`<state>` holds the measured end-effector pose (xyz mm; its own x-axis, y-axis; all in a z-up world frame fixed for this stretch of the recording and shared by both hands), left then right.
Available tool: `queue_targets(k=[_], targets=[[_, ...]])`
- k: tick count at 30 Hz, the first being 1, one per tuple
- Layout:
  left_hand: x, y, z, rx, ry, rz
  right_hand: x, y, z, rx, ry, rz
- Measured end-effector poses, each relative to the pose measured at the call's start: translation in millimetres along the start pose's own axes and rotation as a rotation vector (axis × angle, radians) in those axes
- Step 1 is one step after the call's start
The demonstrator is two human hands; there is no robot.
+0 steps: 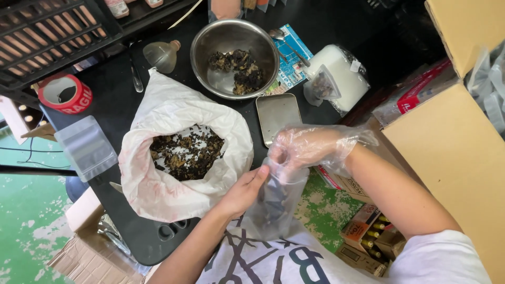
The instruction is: The person repeatedly scoops dark dried food from a large white bag into small clear plastic bags, places each bag on a digital scale to check weight, and then sets the filled bags aside. The process is repeated multiple times throughout the clip.
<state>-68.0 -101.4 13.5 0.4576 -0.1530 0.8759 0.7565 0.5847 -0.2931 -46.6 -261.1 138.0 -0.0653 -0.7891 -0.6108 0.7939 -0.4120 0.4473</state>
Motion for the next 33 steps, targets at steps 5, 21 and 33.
queue_targets(k=[5, 21, 33], targets=[[31, -9, 18, 0.142, 0.022, -0.118, -39, 18, 12, -0.003, -0.011, -0.006], [35, -6, 37, 0.206, -0.22, 0.069, -35, -14, 8, 0.022, 0.188, -0.198], [56, -12, 54, 0.192, -0.181, 0.043, -21, -18, -11, 0.283, -0.032, -0.038]])
Point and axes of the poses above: each hand's wrist, its own z-axis away from the middle knuckle, its own y-axis out of the back of the hand, x = y × z, the point moved 4 cm from there along -z, towards the middle knuckle, and after that the axes turned 6 degrees about y, right-handed, at the moved point
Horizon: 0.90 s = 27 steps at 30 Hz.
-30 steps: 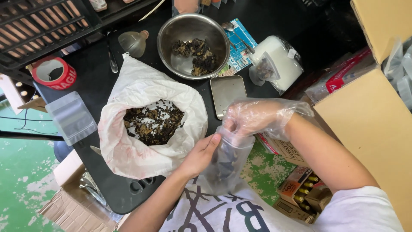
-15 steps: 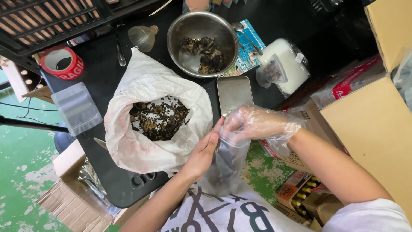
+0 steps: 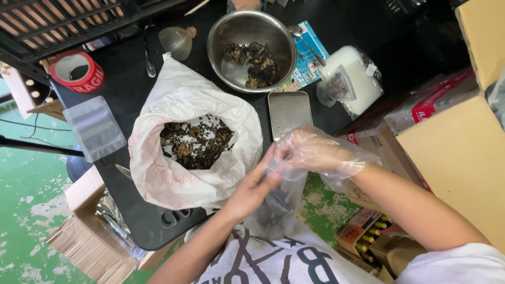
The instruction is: The person repeatedly scoops dark dried food from a large white bag into small clear plastic bags, places each bag on a digital scale to check weight, and then sets the filled bags aside. The process is repeated multiple times throughout the clip.
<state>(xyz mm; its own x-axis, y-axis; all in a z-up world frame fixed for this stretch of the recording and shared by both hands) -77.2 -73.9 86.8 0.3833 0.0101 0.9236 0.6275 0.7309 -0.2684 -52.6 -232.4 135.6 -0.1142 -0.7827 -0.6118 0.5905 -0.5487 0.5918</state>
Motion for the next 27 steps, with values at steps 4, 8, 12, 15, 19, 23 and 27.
queue_targets(k=[4, 8, 12, 15, 19, 23, 27], targets=[[-57, -4, -12, 0.021, 0.026, -0.001, -13, 10, 7, -0.117, 0.055, -0.029], [-41, -2, -10, 0.101, 0.328, 0.044, -5, 20, 11, -0.201, 0.138, -0.063], [-33, -6, -18, 0.078, 0.353, 0.124, -32, 34, 18, -0.021, 0.193, -0.035], [-60, 1, -27, 0.078, 0.312, 0.105, -33, 24, 15, -0.011, 0.112, 0.014], [-20, 1, -15, -0.003, 0.266, 0.085, -31, 18, 11, -0.028, 0.066, -0.179], [-26, 3, -19, -0.028, 0.255, 0.085, -21, 10, -4, -0.111, 0.135, -0.044], [-41, 6, -21, -0.085, 0.2, 0.091, -10, 15, 6, -0.184, 0.237, -0.079]])
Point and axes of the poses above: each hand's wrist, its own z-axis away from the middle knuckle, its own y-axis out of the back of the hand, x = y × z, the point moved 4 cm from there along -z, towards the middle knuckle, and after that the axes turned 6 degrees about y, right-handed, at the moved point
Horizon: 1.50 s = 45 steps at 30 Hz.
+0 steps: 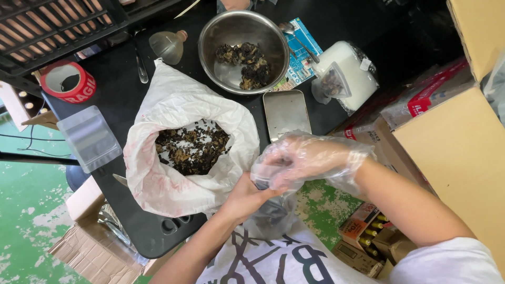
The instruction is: The person repeatedly scoops dark dried food from a large white bag into small clear plastic bags, places each bag on a digital scale to check weight, and then sets the filled bags aside. The process is repeated multiple times throughout the clip.
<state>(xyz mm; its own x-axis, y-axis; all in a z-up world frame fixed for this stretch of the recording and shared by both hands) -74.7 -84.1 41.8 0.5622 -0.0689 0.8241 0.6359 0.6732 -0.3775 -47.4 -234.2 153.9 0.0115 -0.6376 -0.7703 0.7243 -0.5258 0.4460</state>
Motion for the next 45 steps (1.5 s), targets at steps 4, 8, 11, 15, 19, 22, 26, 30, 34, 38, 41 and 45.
queue_targets(k=[4, 8, 11, 15, 19, 22, 26, 30, 34, 38, 41, 45], targets=[[-9, -3, -1, -0.041, -0.034, 0.046, -12, 15, 2, 0.045, -0.162, -0.208], [-6, -5, 1, -0.061, -0.048, 0.06, -17, 9, -8, -0.042, -0.102, -0.203], [-13, -6, -3, -0.073, -0.066, 0.053, -2, 2, -15, -0.067, -0.098, -0.219], [19, -13, 11, -0.06, -0.07, 0.001, 25, -7, -24, -0.116, -0.18, -0.058], [31, -21, 19, -0.02, -0.066, 0.004, 26, -8, -29, -0.122, -0.178, 0.006], [42, -22, 20, 0.007, -0.074, 0.0, 26, -5, -29, -0.121, -0.153, 0.124], [48, -22, 16, 0.013, -0.089, 0.013, 4, 13, -16, -0.023, -0.185, -0.032], [25, -13, 19, 0.036, -0.036, -0.007, -10, 8, -10, -0.017, -0.208, -0.089], [39, -18, 14, 0.015, -0.064, -0.059, -5, -1, -18, 0.01, -0.117, 0.034], [2, -7, 1, 0.015, -0.051, -0.059, 4, -8, -21, -0.01, -0.123, -0.002], [-33, 3, -3, 0.011, -0.013, -0.058, 11, -13, -19, -0.032, -0.141, -0.016], [-18, -1, 3, 0.039, -0.01, 0.006, 2, -7, -14, -0.046, -0.185, 0.014]])
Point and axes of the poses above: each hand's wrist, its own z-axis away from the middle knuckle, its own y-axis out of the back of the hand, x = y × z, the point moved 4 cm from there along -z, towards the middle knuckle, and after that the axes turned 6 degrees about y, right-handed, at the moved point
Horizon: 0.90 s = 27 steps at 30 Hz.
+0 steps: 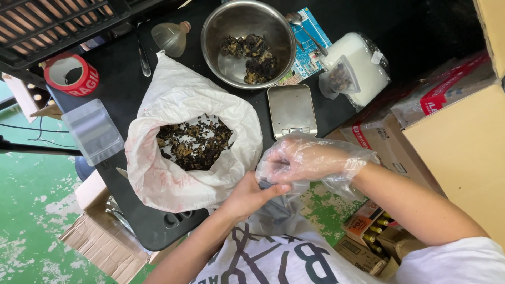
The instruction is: The person repeatedly scoops dark dried food from a large white bag into small clear plastic bags, places each bag on a digital scale to check weight, and then sets the filled bags aside. The process is repeated multiple times throughout the clip.
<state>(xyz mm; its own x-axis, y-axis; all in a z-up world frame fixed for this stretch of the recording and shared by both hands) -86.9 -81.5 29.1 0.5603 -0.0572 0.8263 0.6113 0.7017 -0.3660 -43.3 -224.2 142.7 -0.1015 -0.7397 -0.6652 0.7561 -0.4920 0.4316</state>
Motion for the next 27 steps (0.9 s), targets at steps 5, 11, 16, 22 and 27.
queue_targets(k=[5, 11, 16, 22, 27], targets=[[-17, 8, -9, -0.05, 0.002, -0.034, 15, 11, 15, 0.196, -0.061, -0.105], [24, 10, 1, -0.013, 0.0, -0.109, 18, 29, 41, 0.282, -0.085, -0.269], [18, 11, 2, 0.02, 0.016, -0.093, 18, 20, 46, 0.193, -0.183, -0.32], [17, 5, 0, 0.075, 0.003, -0.128, 13, 10, 37, 0.166, -0.246, -0.157], [8, 17, 0, 0.042, 0.052, -0.17, 21, 15, 26, 0.094, -0.156, -0.186]])
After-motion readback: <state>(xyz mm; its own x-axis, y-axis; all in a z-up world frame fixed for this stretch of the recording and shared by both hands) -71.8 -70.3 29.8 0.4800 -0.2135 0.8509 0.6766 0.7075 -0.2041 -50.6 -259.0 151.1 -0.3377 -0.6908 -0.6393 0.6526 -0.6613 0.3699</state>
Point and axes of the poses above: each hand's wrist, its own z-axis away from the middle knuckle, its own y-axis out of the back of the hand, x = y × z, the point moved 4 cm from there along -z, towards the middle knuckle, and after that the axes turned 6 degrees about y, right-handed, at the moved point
